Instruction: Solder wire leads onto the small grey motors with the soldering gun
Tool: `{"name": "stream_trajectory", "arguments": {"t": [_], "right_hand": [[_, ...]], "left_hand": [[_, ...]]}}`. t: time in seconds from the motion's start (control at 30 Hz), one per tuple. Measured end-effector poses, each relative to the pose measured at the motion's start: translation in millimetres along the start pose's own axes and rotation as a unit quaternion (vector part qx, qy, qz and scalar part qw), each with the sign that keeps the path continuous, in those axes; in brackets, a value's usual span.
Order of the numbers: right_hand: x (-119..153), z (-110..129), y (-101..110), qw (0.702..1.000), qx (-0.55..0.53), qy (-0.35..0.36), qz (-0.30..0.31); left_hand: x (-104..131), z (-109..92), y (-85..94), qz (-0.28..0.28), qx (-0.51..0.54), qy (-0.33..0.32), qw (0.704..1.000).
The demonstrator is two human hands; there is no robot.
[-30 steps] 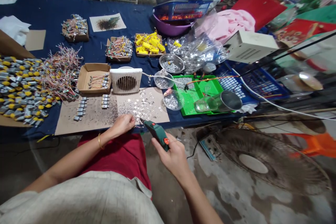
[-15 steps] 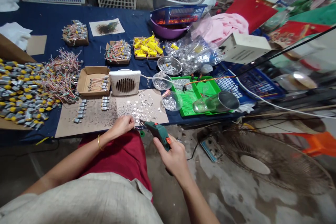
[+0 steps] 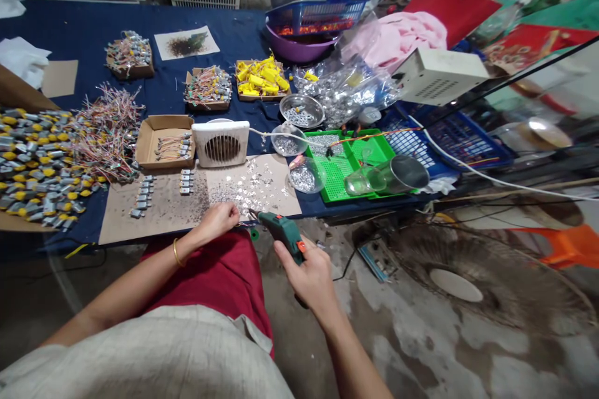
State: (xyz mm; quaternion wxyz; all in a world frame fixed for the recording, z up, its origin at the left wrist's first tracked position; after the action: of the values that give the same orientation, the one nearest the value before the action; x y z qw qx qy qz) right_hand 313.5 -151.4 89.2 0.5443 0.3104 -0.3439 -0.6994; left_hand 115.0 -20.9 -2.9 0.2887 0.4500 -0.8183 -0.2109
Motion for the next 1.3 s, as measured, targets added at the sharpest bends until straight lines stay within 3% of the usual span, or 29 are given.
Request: {"name": "stream_trajectory", "arguments": {"t": [0.17, 0.27, 0.33, 0.4, 0.53, 0.63, 0.9, 1.1, 1.2, 1.3], "right_hand": [[6, -5, 5, 0.995, -0.057, -0.082, -0.016], [3, 1, -12, 0.971, -0.164, -0.166, -0.052], [-3, 10, -36, 0.928, -0.280, -0.232, -0.083], [-12, 21, -63, 0.864, -0.399, -0.285, -0.116], [-38, 45, -101, 0.746, -0.592, -0.264, -0.152], [-53, 57, -111, 0.704, -0.655, -0.242, -0.130], [-64, 63, -117, 0.720, -0.649, -0.223, -0.104], [-62, 61, -112, 0.743, -0.625, -0.215, -0.106], [-59, 57, -112, 0.755, -0.598, -0.229, -0.138], [-54, 55, -115, 0.744, -0.615, -0.226, -0.130]], "left_hand": [[-5, 15, 19.8, -0.051, 0.087, 0.006, 0.995], [-12, 26, 32.3, -0.052, 0.123, 0.024, 0.991], [-13, 31, 37.1, -0.024, 0.191, 0.047, 0.980], [-9, 34, 39.9, 0.008, 0.296, 0.084, 0.951], [5, 32, 43.0, 0.058, 0.452, 0.113, 0.883], [13, 30, 44.8, 0.044, 0.475, 0.108, 0.872], [13, 31, 45.1, 0.051, 0.518, 0.119, 0.845], [13, 28, 40.8, 0.016, 0.500, 0.114, 0.859], [15, 27, 39.5, 0.001, 0.527, 0.138, 0.839], [17, 26, 38.8, 0.004, 0.562, 0.155, 0.812]]}}
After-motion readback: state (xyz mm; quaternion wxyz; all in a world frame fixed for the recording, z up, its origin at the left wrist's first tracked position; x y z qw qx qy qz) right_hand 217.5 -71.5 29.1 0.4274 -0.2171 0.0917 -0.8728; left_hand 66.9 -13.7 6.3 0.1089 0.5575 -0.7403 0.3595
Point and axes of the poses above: each hand's wrist, its own x-axis away from the middle knuckle, its own y-axis out of the back of the hand, z = x × y, the point moved 1 cm from there along -x, towards the middle knuckle, and after that the axes turned 6 degrees about x, right-handed, at the moved point
